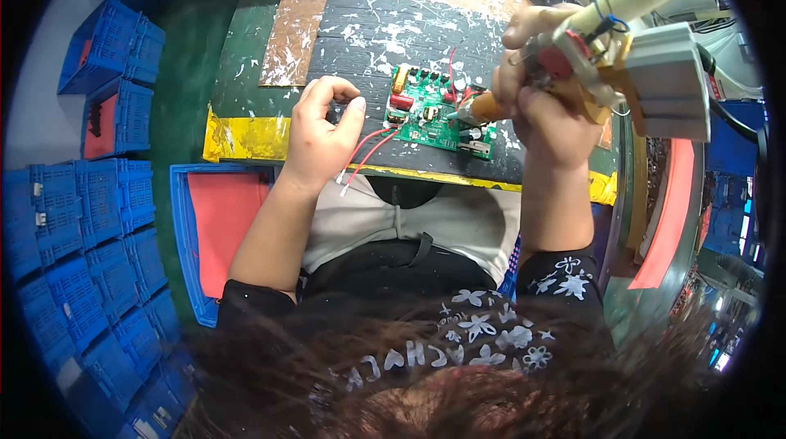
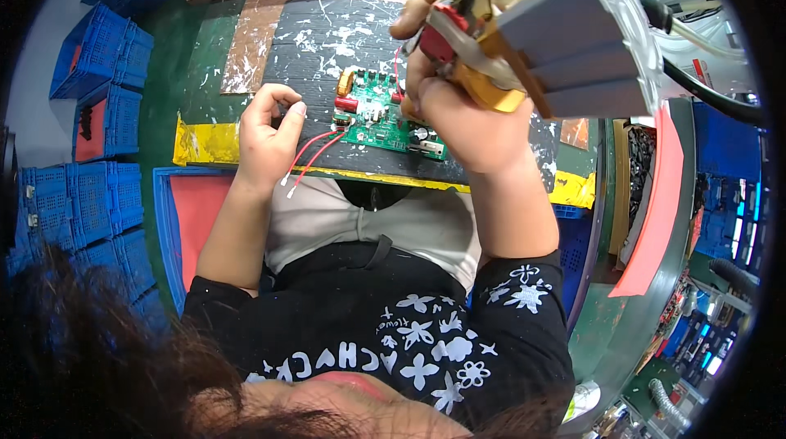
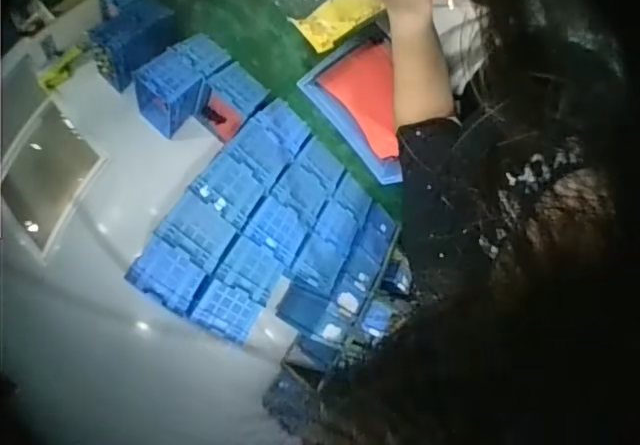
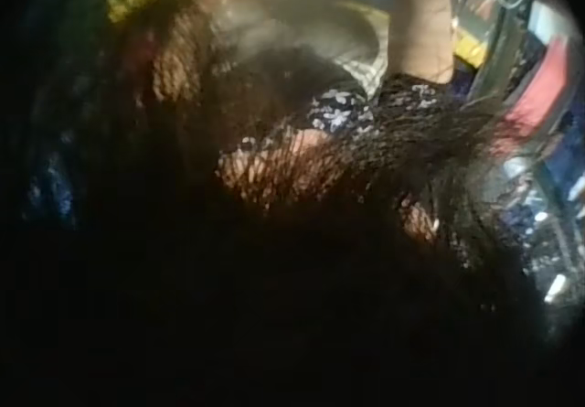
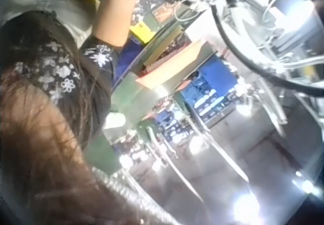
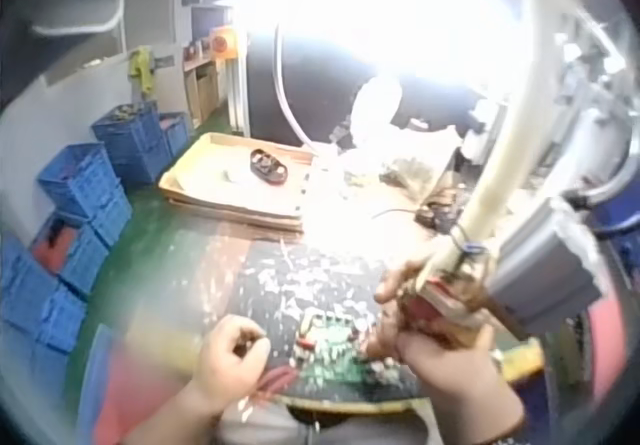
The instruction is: The recorder is assembling circuit boards using a power tool at a workstation.
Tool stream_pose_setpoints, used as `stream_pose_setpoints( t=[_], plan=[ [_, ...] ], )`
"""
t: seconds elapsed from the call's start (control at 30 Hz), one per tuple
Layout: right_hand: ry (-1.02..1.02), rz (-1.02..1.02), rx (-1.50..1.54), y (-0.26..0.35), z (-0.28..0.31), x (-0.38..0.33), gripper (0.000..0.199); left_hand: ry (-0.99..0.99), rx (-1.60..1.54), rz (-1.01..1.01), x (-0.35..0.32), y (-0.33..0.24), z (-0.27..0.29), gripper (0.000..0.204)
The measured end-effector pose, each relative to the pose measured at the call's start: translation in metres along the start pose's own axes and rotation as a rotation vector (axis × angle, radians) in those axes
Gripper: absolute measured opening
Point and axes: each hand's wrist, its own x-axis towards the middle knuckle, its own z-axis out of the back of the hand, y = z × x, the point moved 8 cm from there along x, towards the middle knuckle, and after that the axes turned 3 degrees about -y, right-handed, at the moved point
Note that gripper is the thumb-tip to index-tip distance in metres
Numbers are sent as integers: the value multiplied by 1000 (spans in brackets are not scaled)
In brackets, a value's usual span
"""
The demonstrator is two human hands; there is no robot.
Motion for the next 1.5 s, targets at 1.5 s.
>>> stream_pose_setpoints(
  t=[1.5],
  plan=[
    [-16,-87,-122,1,28,-39,65,-7,-25,17,0,5,-5,7]
  ],
)
